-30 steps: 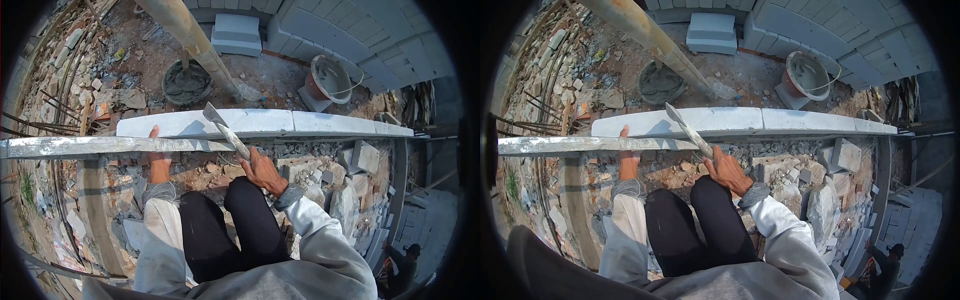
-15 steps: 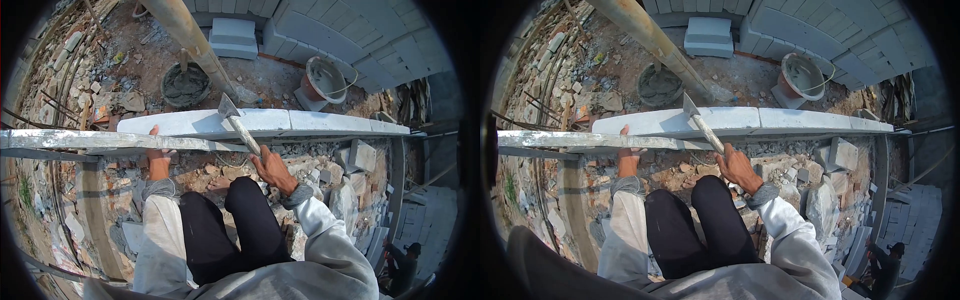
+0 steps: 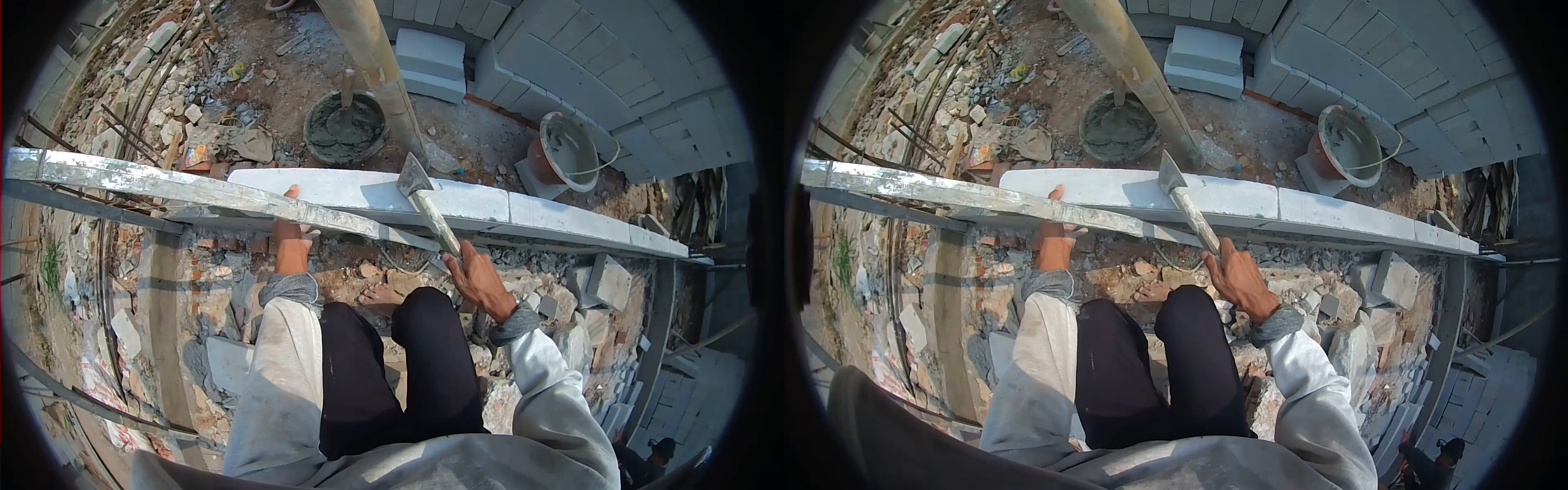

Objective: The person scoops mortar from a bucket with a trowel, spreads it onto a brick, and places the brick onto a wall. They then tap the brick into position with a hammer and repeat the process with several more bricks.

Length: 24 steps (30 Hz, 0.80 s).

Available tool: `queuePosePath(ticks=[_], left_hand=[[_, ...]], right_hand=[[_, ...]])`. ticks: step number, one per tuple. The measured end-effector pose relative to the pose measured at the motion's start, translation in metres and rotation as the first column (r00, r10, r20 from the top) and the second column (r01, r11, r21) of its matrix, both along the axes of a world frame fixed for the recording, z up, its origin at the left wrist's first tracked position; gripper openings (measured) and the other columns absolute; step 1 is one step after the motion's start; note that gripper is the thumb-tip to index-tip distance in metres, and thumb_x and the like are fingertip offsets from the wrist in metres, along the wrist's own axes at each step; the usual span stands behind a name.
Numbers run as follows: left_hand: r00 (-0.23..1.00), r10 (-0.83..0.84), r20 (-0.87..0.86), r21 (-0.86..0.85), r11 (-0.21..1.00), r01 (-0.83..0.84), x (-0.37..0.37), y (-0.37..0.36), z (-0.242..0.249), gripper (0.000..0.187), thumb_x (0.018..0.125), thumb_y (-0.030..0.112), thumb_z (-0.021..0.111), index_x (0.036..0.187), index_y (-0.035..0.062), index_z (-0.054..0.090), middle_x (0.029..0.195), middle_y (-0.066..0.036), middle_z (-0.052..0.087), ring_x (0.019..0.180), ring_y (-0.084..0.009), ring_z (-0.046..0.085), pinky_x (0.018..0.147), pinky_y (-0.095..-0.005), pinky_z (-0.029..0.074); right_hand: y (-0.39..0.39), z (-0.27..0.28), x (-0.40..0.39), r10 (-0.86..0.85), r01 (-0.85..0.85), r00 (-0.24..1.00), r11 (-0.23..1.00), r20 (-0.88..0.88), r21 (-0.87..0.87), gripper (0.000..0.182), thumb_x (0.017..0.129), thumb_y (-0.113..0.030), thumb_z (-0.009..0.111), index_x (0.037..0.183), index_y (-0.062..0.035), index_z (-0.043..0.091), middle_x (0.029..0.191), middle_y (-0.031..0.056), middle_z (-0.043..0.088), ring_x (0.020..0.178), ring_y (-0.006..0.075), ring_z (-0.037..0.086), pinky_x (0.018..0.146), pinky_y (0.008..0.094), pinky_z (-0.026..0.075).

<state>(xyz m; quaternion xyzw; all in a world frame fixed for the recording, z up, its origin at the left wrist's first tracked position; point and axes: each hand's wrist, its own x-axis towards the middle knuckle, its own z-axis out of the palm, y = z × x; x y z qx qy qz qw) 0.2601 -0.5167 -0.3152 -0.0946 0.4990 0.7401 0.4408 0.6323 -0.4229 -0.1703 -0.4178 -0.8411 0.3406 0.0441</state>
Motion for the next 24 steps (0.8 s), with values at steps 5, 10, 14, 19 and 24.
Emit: queuePosePath(ticks=[5, 10, 14, 19, 24], left_hand=[[0.984, 0.178, 0.008, -0.068, 0.982, -0.177, 0.011, 0.006, 0.015, 0.065, 0.075, 0.033, 0.085, 0.126, 0.0008, 0.060, 0.107, -0.010, 0.066, 0.085, -0.0236, 0.066, 0.064, -0.0406, 0.053], [0.972, 0.236, 0.002, -0.004, 0.972, -0.236, 0.011, 0.010, 0.016, 0.060, 0.074, 0.027, 0.088, 0.121, -0.0013, 0.063, 0.104, -0.010, 0.066, 0.082, -0.0229, 0.065, 0.069, -0.0385, 0.054], [0.989, 0.148, -0.020, -0.160, 0.976, -0.150, 0.020, 0.006, 0.048, 0.057, 0.079, 0.033, 0.080, 0.126, 0.0089, 0.058, 0.110, -0.008, 0.062, 0.094, -0.0254, 0.062, 0.073, -0.0425, 0.052], [0.991, 0.130, -0.021, -0.267, 0.955, -0.131, 0.020, 0.004, 0.042, 0.055, 0.076, 0.046, 0.080, 0.120, 0.0173, 0.063, 0.103, -0.003, 0.060, 0.083, -0.0185, 0.055, 0.060, -0.0382, 0.044], [0.964, 0.264, 0.031, -0.247, 0.937, -0.248, 0.011, 0.013, -0.013, 0.052, 0.080, 0.039, 0.076, 0.118, 0.0079, 0.060, 0.100, -0.004, 0.060, 0.083, -0.0220, 0.053, 0.058, -0.0433, 0.038]], right_hand=[[-0.009, 0.018, -0.026, 0.038, -0.027, 0.974, 0.998, -0.225, 0.051, 0.041, 0.101, -0.034, 0.053, 0.107, 0.0063, 0.049, 0.057, 0.0269, 0.055, 0.057, 0.0468, 0.061, 0.050, 0.0501, 0.044], [0.014, -0.005, -0.048, 0.224, -0.230, 0.972, 0.970, 0.073, 0.077, 0.037, 0.101, -0.032, 0.052, 0.093, 0.0030, 0.045, 0.060, 0.0302, 0.056, 0.059, 0.0504, 0.060, 0.055, 0.0551, 0.045], [0.008, 0.014, -0.056, 0.221, -0.222, 0.975, 0.974, 0.014, 0.047, 0.040, 0.101, -0.034, 0.052, 0.093, 0.0038, 0.044, 0.059, 0.0303, 0.054, 0.059, 0.0514, 0.059, 0.054, 0.0549, 0.044], [0.006, -0.006, -0.060, 0.237, -0.238, 0.971, 0.969, 0.030, 0.060, 0.041, 0.101, -0.035, 0.053, 0.096, 0.0056, 0.046, 0.060, 0.0312, 0.054, 0.061, 0.0519, 0.059, 0.056, 0.0550, 0.044], [0.002, 0.012, -0.068, 0.236, -0.235, 0.972, 0.972, -0.018, 0.026, 0.039, 0.101, -0.032, 0.054, 0.102, 0.0063, 0.047, 0.065, 0.0325, 0.057, 0.066, 0.0534, 0.059, 0.060, 0.0562, 0.045]])
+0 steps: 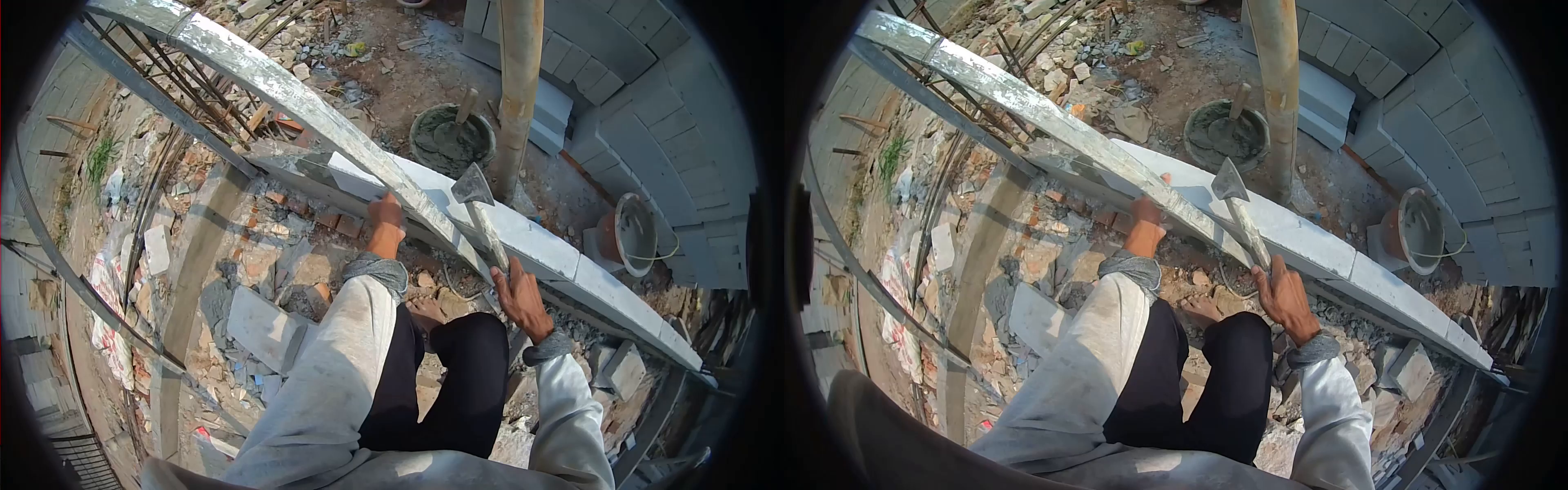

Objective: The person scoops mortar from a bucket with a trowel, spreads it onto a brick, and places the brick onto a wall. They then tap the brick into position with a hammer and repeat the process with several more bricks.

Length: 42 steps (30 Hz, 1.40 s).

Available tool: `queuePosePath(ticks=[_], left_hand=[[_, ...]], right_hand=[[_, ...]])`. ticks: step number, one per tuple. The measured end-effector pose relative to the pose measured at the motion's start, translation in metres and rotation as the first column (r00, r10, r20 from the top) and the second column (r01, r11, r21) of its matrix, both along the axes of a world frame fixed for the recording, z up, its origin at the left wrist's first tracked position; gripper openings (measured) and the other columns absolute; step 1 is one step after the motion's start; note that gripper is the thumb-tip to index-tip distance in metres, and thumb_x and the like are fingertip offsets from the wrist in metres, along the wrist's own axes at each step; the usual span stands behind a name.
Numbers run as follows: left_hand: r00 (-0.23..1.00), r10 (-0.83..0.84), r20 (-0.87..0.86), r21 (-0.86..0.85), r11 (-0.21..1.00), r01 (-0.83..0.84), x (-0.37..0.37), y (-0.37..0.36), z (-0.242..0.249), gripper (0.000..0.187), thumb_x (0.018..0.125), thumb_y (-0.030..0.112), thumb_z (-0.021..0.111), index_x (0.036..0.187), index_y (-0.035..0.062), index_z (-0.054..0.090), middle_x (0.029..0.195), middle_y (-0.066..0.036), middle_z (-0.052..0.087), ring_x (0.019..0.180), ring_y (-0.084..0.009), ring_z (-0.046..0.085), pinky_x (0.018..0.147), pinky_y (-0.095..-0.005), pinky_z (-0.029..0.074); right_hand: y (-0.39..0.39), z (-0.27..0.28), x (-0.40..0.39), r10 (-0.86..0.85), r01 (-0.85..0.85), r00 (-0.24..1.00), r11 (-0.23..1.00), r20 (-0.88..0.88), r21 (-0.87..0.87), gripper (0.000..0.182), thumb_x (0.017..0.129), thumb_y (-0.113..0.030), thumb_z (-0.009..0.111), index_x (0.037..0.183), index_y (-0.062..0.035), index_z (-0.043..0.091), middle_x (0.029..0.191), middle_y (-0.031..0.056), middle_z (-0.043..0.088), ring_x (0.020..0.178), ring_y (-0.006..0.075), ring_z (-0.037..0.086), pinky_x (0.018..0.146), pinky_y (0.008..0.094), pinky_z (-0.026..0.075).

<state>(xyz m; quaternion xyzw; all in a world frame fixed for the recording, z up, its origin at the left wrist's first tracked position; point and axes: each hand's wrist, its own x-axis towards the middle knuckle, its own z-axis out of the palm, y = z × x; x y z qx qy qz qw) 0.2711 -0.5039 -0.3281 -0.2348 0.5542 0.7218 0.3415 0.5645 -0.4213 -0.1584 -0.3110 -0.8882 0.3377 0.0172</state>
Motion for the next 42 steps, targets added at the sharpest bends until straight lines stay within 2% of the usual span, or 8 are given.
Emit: queuePosePath(ticks=[13, 16, 21, 26, 30, 33, 36, 42], left_hand=[[1.000, -0.012, -0.013, -0.021, 1.000, 0.012, 0.016, -0.014, 0.068, 0.066, 0.082, 0.025, 0.071, 0.129, -0.0134, 0.045, 0.110, -0.015, 0.062, 0.090, -0.0210, 0.056, 0.079, -0.0475, 0.045], [1.000, 0.006, -0.029, -0.019, 1.000, -0.006, 0.012, -0.009, 0.048, 0.067, 0.081, 0.026, 0.073, 0.128, -0.0134, 0.046, 0.114, -0.017, 0.062, 0.092, -0.0228, 0.058, 0.080, -0.0489, 0.046], [1.000, 0.006, -0.029, -0.071, 0.997, -0.008, 0.004, -0.009, 0.037, 0.078, 0.076, 0.033, 0.079, 0.128, -0.0146, 0.046, 0.116, -0.019, 0.061, 0.096, -0.0260, 0.059, 0.082, -0.0503, 0.047], [0.989, 0.134, -0.056, -0.019, 0.991, -0.135, -0.019, -0.025, 0.073, 0.063, 0.068, 0.040, 0.086, 0.098, -0.0117, 0.065, 0.095, -0.013, 0.063, 0.081, -0.0216, 0.055, 0.067, -0.0444, 0.046], [0.996, 0.081, -0.023, -0.141, 0.987, -0.083, -0.024, -0.030, 0.083, 0.061, 0.066, 0.039, 0.087, 0.096, -0.0102, 0.068, 0.088, -0.010, 0.063, 0.074, -0.0195, 0.054, 0.060, -0.0387, 0.045], [0.995, 0.076, -0.060, -0.122, 0.989, -0.083, -0.022, -0.029, 0.092, 0.045, 0.071, 0.042, 0.080, 0.091, 0.0046, 0.064, 0.073, 0.000, 0.048, 0.056, -0.0156, 0.038, 0.045, -0.0381, 0.023], [0.989, 0.115, -0.097, -0.106, 0.986, -0.125, -0.025, -0.023, 0.070, 0.045, 0.071, 0.042, 0.080, 0.090, 0.0046, 0.064, 0.074, 0.000, 0.047, 0.056, -0.0155, 0.037, 0.044, -0.0355, 0.020], [0.994, 0.095, -0.057, -0.093, 0.991, -0.100, -0.027, -0.029, 0.078, 0.072, 0.066, 0.036, 0.087, 0.112, -0.0140, 0.063, 0.108, -0.017, 0.065, 0.091, -0.0256, 0.061, 0.076, -0.0402, 0.049]], right_hand=[[-0.004, -0.003, -0.014, -0.089, 0.089, 0.996, 0.996, -0.017, -0.007, 0.046, 0.101, -0.037, 0.051, 0.106, 0.0082, 0.050, 0.073, 0.0362, 0.058, 0.074, 0.0567, 0.058, 0.065, 0.0558, 0.043], [0.015, -0.006, -0.017, 0.064, -0.080, 0.978, 0.994, 0.199, 0.073, 0.056, 0.101, -0.047, 0.048, 0.115, 0.0071, 0.052, 0.070, 0.0243, 0.063, 0.064, 0.0369, 0.065, 0.062, 0.0469, 0.047], [-0.003, 0.033, -0.034, 0.014, -0.018, 0.999, 0.992, -0.030, -0.129, 0.046, 0.100, -0.038, 0.052, 0.117, 0.0049, 0.051, 0.078, 0.0296, 0.064, 0.073, 0.0455, 0.065, 0.068, 0.0501, 0.047], [0.009, 0.014, -0.030, 0.031, -0.030, 0.998, 0.999, 0.054, -0.029, 0.039, 0.100, -0.029, 0.054, 0.121, 0.0031, 0.049, 0.092, 0.0363, 0.063, 0.087, 0.0528, 0.064, 0.072, 0.0526, 0.048], [0.013, 0.011, -0.047, 0.129, -0.100, 0.972, 0.983, -0.194, 0.155, 0.031, 0.100, -0.021, 0.055, 0.119, 0.0022, 0.049, 0.088, 0.0354, 0.064, 0.087, 0.0545, 0.063, 0.072, 0.0546, 0.049], [0.021, 0.004, -0.050, 0.140, -0.135, 0.990, 0.979, -0.018, 0.150, 0.032, 0.099, -0.022, 0.056, 0.119, 0.0021, 0.048, 0.090, 0.0359, 0.064, 0.086, 0.0554, 0.062, 0.071, 0.0552, 0.048], [0.030, 0.020, -0.057, 0.225, -0.235, 0.970, 0.965, 0.094, 0.119, 0.037, 0.099, -0.026, 0.056, 0.120, 0.0025, 0.048, 0.092, 0.0367, 0.063, 0.087, 0.0559, 0.061, 0.073, 0.0565, 0.047], [0.017, 0.012, -0.061, 0.172, -0.149, 0.967, 0.980, -0.187, 0.129, 0.040, 0.100, -0.028, 0.054, 0.126, 0.0011, 0.047, 0.093, 0.0359, 0.064, 0.087, 0.0554, 0.062, 0.074, 0.0548, 0.048]])
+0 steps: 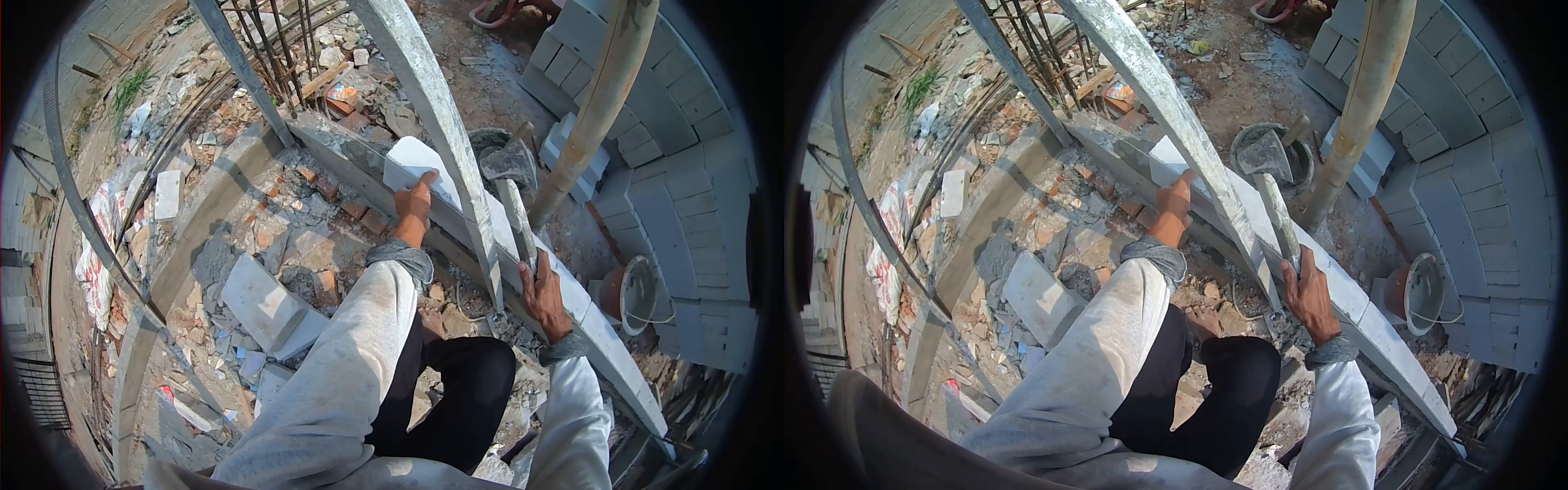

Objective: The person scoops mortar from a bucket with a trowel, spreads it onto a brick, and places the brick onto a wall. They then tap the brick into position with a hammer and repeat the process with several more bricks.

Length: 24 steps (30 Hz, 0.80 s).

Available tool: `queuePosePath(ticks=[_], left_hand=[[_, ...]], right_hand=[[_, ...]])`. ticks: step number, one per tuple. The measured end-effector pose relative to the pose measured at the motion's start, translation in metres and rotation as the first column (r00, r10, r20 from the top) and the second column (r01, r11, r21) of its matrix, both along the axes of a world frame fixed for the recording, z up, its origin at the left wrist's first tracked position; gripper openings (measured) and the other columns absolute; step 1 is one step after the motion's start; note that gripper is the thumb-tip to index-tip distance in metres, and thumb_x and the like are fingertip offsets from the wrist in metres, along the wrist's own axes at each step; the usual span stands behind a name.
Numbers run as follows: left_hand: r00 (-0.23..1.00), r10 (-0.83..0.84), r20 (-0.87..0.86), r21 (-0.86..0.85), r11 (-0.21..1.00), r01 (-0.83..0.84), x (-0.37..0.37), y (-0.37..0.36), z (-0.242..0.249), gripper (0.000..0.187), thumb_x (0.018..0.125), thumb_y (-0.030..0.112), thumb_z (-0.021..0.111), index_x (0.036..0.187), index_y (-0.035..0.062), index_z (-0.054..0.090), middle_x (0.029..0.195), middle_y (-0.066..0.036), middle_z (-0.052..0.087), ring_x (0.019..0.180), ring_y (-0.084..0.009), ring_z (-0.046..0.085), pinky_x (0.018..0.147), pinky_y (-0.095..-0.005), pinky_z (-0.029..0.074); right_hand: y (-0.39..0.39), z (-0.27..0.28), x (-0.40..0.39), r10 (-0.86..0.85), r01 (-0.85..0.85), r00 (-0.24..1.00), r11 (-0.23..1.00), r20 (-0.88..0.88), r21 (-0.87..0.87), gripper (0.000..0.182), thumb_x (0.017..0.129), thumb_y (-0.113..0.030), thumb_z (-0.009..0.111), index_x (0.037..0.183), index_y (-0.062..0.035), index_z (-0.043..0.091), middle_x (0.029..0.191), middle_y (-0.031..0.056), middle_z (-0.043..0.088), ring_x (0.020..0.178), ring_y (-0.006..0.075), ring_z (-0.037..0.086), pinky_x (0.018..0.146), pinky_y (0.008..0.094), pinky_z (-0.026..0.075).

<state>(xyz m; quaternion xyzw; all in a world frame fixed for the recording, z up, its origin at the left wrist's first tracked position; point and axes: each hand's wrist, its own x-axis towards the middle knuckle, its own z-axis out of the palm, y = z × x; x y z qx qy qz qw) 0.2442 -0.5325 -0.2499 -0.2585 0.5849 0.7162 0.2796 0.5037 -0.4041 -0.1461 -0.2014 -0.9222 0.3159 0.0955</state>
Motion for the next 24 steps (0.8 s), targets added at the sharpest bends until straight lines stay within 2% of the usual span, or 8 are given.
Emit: queuePosePath(ticks=[3, 6, 8, 11, 12, 18, 21, 24], left_hand=[[0.999, 0.036, -0.025, 0.067, 0.997, -0.035, 0.001, 0.002, -0.008, 0.073, 0.067, 0.036, 0.087, 0.114, -0.0142, 0.062, 0.109, -0.017, 0.065, 0.092, -0.0262, 0.061, 0.077, -0.0406, 0.049], [0.991, 0.074, -0.114, 0.118, 0.991, -0.060, -0.001, 0.007, -0.027, 0.072, 0.067, 0.035, 0.087, 0.113, -0.0148, 0.062, 0.108, -0.017, 0.065, 0.090, -0.0253, 0.061, 0.075, -0.0406, 0.049], [0.999, 0.047, -0.026, 0.042, 0.998, -0.046, 0.003, 0.000, -0.001, 0.072, 0.067, 0.034, 0.087, 0.114, -0.0152, 0.062, 0.108, -0.018, 0.065, 0.090, -0.0251, 0.061, 0.075, -0.0408, 0.049], [0.999, 0.045, -0.017, 0.039, 0.998, -0.044, 0.002, 0.002, -0.003, 0.072, 0.067, 0.034, 0.087, 0.114, -0.0153, 0.062, 0.107, -0.017, 0.066, 0.087, -0.0248, 0.060, 0.070, -0.0410, 0.048], [0.999, 0.045, -0.017, 0.067, 0.997, -0.044, 0.001, 0.001, -0.008, 0.073, 0.067, 0.034, 0.087, 0.115, -0.0152, 0.062, 0.107, -0.017, 0.066, 0.087, -0.0248, 0.060, 0.070, -0.0410, 0.048], [1.000, 0.024, 0.012, 0.031, 0.999, -0.025, -0.003, 0.003, -0.008, 0.075, 0.067, 0.034, 0.087, 0.117, -0.0155, 0.060, 0.112, -0.018, 0.065, 0.092, -0.0262, 0.061, 0.075, -0.0417, 0.049], [1.000, 0.025, 0.013, 0.033, 0.999, -0.025, -0.001, 0.001, -0.007, 0.076, 0.067, 0.034, 0.087, 0.117, -0.0156, 0.060, 0.112, -0.018, 0.064, 0.093, -0.0267, 0.061, 0.075, -0.0424, 0.049], [0.999, 0.033, -0.010, 0.060, 0.998, -0.032, -0.005, 0.007, -0.013, 0.074, 0.067, 0.034, 0.087, 0.115, -0.0149, 0.061, 0.109, -0.017, 0.064, 0.089, -0.0253, 0.060, 0.069, -0.0422, 0.048]], right_hand=[[0.016, -0.004, 0.004, 0.064, -0.089, 0.941, 0.994, 0.333, 0.058, 0.040, 0.101, -0.028, 0.053, 0.127, 0.0007, 0.047, 0.091, 0.0354, 0.064, 0.085, 0.0553, 0.062, 0.073, 0.0534, 0.049], [0.012, 0.005, 0.000, 0.028, -0.029, 0.980, 1.000, 0.199, 0.000, 0.037, 0.100, -0.028, 0.054, 0.123, 0.0014, 0.047, 0.085, 0.0349, 0.064, 0.081, 0.0552, 0.062, 0.068, 0.0555, 0.047], [-0.001, 0.004, 0.004, -0.021, 0.025, 0.996, 0.999, 0.081, -0.045, 0.036, 0.100, -0.027, 0.054, 0.120, 0.0021, 0.048, 0.082, 0.0344, 0.063, 0.078, 0.0549, 0.062, 0.066, 0.0575, 0.045], [0.005, -0.017, 0.012, -0.005, -0.009, 0.987, 0.996, 0.162, 0.089, 0.035, 0.100, -0.027, 0.054, 0.120, 0.0018, 0.048, 0.084, 0.0342, 0.064, 0.078, 0.0547, 0.062, 0.066, 0.0570, 0.046], [0.013, -0.012, 0.009, 0.068, -0.101, 0.950, 0.991, 0.305, 0.092, 0.035, 0.100, -0.025, 0.055, 0.120, 0.0020, 0.047, 0.083, 0.0342, 0.064, 0.076, 0.0539, 0.063, 0.065, 0.0567, 0.047], [0.001, -0.006, 0.011, -0.001, 0.001, 1.000, 1.000, -0.026, -0.005, 0.037, 0.099, -0.026, 0.056, 0.120, 0.0027, 0.048, 0.083, 0.0349, 0.064, 0.077, 0.0532, 0.063, 0.065, 0.0563, 0.047], [0.011, -0.010, 0.016, 0.044, -0.087, 0.958, 0.986, 0.283, 0.142, 0.037, 0.099, -0.024, 0.056, 0.122, 0.0027, 0.047, 0.087, 0.0356, 0.064, 0.082, 0.0538, 0.064, 0.068, 0.0545, 0.048], [0.020, 0.000, 0.015, 0.085, -0.096, 0.963, 0.995, 0.256, 0.032, 0.036, 0.099, -0.022, 0.056, 0.124, 0.0025, 0.047, 0.089, 0.0361, 0.064, 0.083, 0.0537, 0.064, 0.067, 0.0539, 0.049]])
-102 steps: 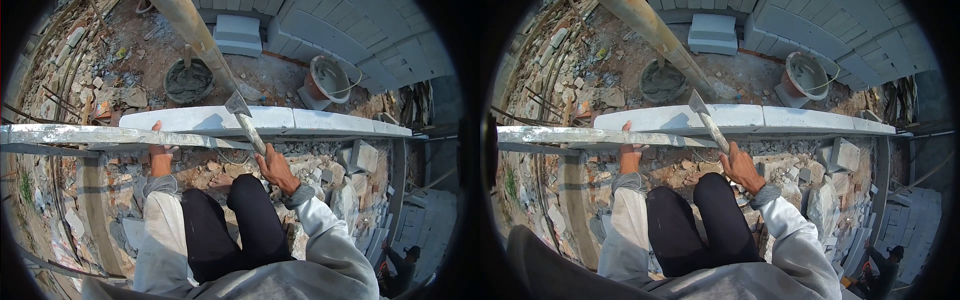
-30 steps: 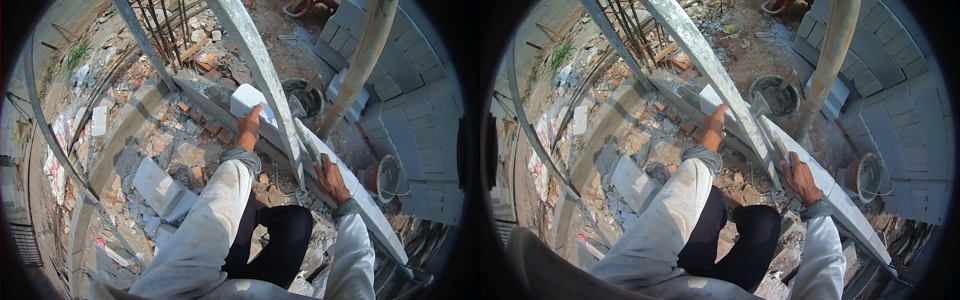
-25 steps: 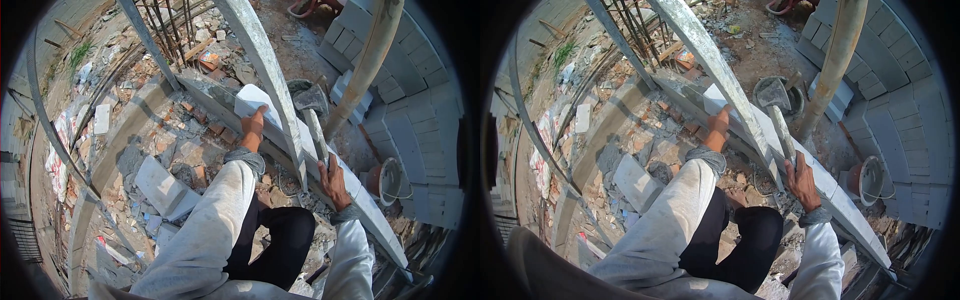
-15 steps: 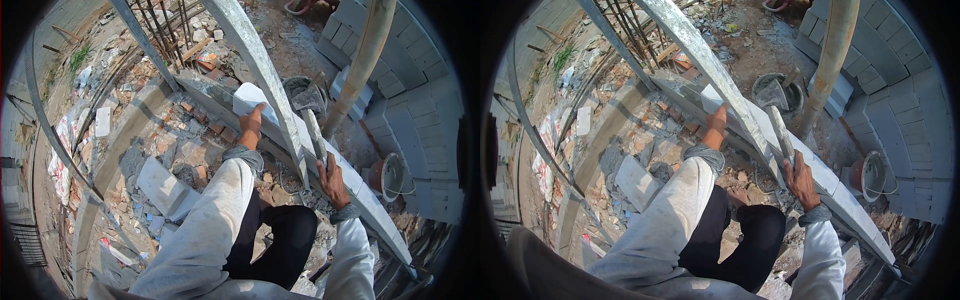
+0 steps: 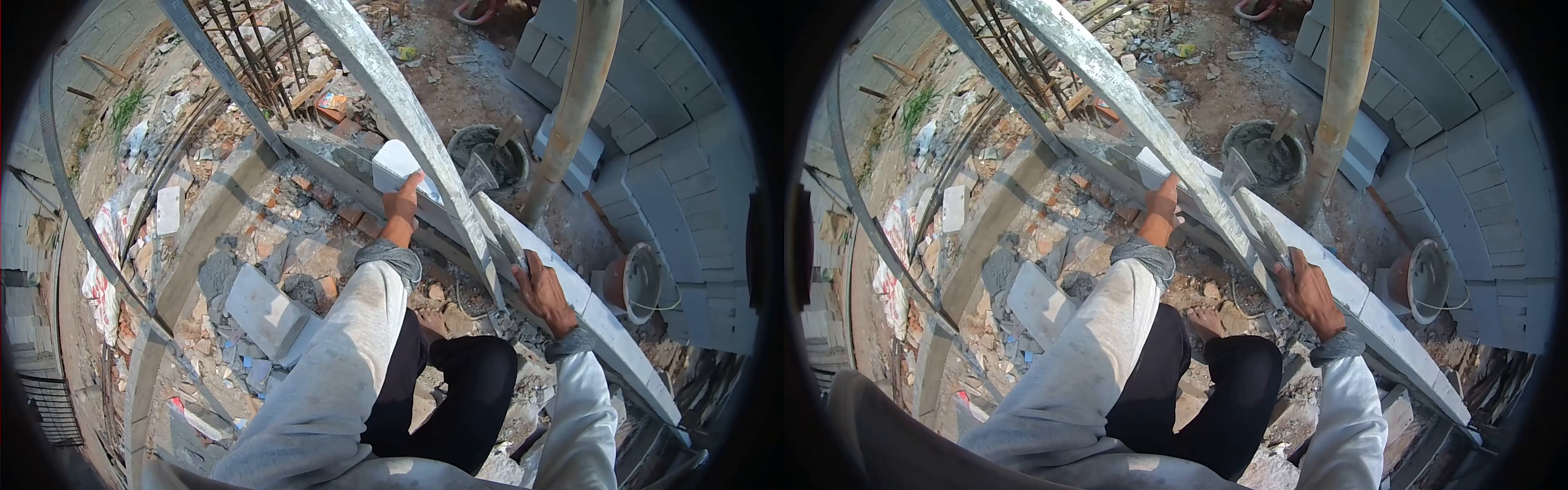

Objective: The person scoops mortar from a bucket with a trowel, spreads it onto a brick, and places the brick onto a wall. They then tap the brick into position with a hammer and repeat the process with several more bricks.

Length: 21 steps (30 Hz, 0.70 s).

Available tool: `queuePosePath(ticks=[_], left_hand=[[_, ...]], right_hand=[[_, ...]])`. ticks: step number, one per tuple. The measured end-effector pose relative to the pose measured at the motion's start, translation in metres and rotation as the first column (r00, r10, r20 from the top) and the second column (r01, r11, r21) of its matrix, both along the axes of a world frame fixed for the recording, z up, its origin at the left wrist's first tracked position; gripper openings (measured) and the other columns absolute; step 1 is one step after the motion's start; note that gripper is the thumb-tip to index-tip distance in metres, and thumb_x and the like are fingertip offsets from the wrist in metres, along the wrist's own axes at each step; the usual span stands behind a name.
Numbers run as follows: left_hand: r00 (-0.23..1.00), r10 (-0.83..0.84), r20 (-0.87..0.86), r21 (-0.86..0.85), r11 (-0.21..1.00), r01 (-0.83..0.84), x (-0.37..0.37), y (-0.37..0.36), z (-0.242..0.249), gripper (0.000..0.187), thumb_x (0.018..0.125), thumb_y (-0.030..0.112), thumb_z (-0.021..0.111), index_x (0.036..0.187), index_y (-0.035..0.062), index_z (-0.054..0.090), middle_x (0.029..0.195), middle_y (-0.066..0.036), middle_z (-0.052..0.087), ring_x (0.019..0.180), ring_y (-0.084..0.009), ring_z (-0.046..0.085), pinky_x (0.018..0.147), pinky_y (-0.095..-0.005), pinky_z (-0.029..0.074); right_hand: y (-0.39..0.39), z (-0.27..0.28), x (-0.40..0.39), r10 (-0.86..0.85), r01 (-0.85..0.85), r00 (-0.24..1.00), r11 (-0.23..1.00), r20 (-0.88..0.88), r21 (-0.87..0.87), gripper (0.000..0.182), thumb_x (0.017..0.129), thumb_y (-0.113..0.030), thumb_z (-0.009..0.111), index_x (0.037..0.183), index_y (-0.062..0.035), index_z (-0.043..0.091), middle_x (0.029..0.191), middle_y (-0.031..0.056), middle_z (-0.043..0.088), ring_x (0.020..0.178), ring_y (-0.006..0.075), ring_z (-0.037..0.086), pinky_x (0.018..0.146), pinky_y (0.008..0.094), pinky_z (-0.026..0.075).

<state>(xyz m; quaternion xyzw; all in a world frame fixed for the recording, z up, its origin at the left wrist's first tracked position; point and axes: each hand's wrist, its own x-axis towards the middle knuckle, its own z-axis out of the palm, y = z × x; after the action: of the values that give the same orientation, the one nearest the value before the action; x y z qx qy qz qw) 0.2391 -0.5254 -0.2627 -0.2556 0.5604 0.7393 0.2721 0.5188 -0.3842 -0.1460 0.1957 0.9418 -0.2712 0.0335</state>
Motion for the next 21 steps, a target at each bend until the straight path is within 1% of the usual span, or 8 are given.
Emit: queuePosePath(ticks=[3, 4, 7, 10, 15, 17, 19, 21], left_hand=[[1.000, -0.012, 0.005, -0.022, 1.000, 0.012, 0.004, -0.005, 0.003, 0.070, 0.067, 0.035, 0.087, 0.111, -0.0135, 0.063, 0.106, -0.014, 0.064, 0.083, -0.0232, 0.058, 0.063, -0.0410, 0.046], [1.000, -0.023, 0.003, -0.032, 0.999, 0.023, 0.007, -0.007, 0.010, 0.069, 0.067, 0.035, 0.087, 0.110, -0.0129, 0.063, 0.104, -0.014, 0.064, 0.081, -0.0225, 0.058, 0.061, -0.0405, 0.046], [1.000, 0.009, -0.019, -0.024, 1.000, -0.010, 0.007, -0.005, 0.007, 0.064, 0.067, 0.034, 0.087, 0.106, -0.0116, 0.065, 0.101, -0.013, 0.065, 0.078, -0.0214, 0.058, 0.061, -0.0395, 0.045], [0.999, 0.000, -0.035, 0.007, 1.000, 0.000, 0.007, -0.006, 0.004, 0.063, 0.066, 0.035, 0.088, 0.104, -0.0115, 0.066, 0.099, -0.012, 0.065, 0.077, -0.0215, 0.058, 0.061, -0.0400, 0.045], [0.999, 0.023, -0.037, -0.006, 1.000, -0.023, 0.009, -0.004, -0.007, 0.066, 0.066, 0.037, 0.087, 0.103, -0.0136, 0.065, 0.098, -0.014, 0.064, 0.079, -0.0222, 0.058, 0.065, -0.0405, 0.047], [0.998, -0.056, -0.030, 0.030, 0.998, 0.057, 0.002, -0.003, -0.010, 0.074, 0.071, 0.041, 0.083, 0.118, -0.0091, 0.057, 0.115, -0.016, 0.056, 0.096, -0.0320, 0.053, 0.076, -0.0501, 0.043], [0.977, -0.213, 0.000, 0.061, 0.975, 0.212, -0.004, -0.008, -0.018, 0.089, 0.080, 0.050, 0.074, 0.146, 0.0011, 0.040, 0.150, -0.020, 0.039, 0.130, -0.0514, 0.042, 0.096, -0.0692, 0.033], [0.986, -0.168, 0.017, 0.047, 0.985, 0.167, -0.001, -0.006, -0.020, 0.087, 0.081, 0.049, 0.074, 0.145, 0.0010, 0.040, 0.147, -0.020, 0.041, 0.129, -0.0510, 0.043, 0.098, -0.0696, 0.032]], right_hand=[[-0.011, -0.011, 0.011, -0.089, 0.086, 0.968, 0.996, -0.235, -0.023, 0.038, 0.099, -0.022, 0.057, 0.125, 0.0028, 0.046, 0.088, 0.0358, 0.064, 0.082, 0.0531, 0.064, 0.065, 0.0535, 0.049], [-0.015, -0.014, 0.014, -0.118, 0.114, 0.966, 0.993, -0.230, -0.030, 0.037, 0.099, -0.021, 0.057, 0.125, 0.0030, 0.047, 0.086, 0.0348, 0.065, 0.081, 0.0528, 0.064, 0.065, 0.0544, 0.049], [-0.001, -0.009, 0.019, -0.034, 0.033, 0.999, 0.997, 0.011, 0.072, 0.038, 0.099, -0.021, 0.057, 0.126, 0.0028, 0.046, 0.085, 0.0340, 0.064, 0.080, 0.0531, 0.064, 0.065, 0.0543, 0.048], [-0.004, -0.003, 0.022, -0.102, 0.102, 0.991, 0.995, -0.091, -0.006, 0.038, 0.098, -0.022, 0.058, 0.125, 0.0026, 0.047, 0.083, 0.0334, 0.064, 0.078, 0.0532, 0.064, 0.064, 0.0550, 0.048], [-0.004, -0.014, 0.034, -0.079, 0.086, 0.990, 0.995, -0.120, 0.048, 0.040, 0.098, -0.024, 0.058, 0.124, 0.0035, 0.047, 0.082, 0.0335, 0.064, 0.077, 0.0532, 0.063, 0.064, 0.0549, 0.047], [-0.003, -0.016, 0.035, -0.088, 0.096, 0.987, 0.994, -0.132, 0.056, 0.040, 0.098, -0.024, 0.059, 0.124, 0.0035, 0.047, 0.082, 0.0338, 0.064, 0.077, 0.0536, 0.063, 0.065, 0.0549, 0.048], [-0.014, -0.027, 0.040, -0.150, 0.160, 0.975, 0.986, -0.162, 0.047, 0.040, 0.098, -0.024, 0.058, 0.125, 0.0031, 0.047, 0.083, 0.0339, 0.064, 0.077, 0.0537, 0.063, 0.065, 0.0545, 0.048], [-0.010, -0.018, 0.037, -0.130, 0.132, 0.989, 0.991, -0.064, 0.019, 0.040, 0.098, -0.023, 0.058, 0.125, 0.0030, 0.047, 0.083, 0.0342, 0.064, 0.077, 0.0537, 0.064, 0.066, 0.0541, 0.049]])
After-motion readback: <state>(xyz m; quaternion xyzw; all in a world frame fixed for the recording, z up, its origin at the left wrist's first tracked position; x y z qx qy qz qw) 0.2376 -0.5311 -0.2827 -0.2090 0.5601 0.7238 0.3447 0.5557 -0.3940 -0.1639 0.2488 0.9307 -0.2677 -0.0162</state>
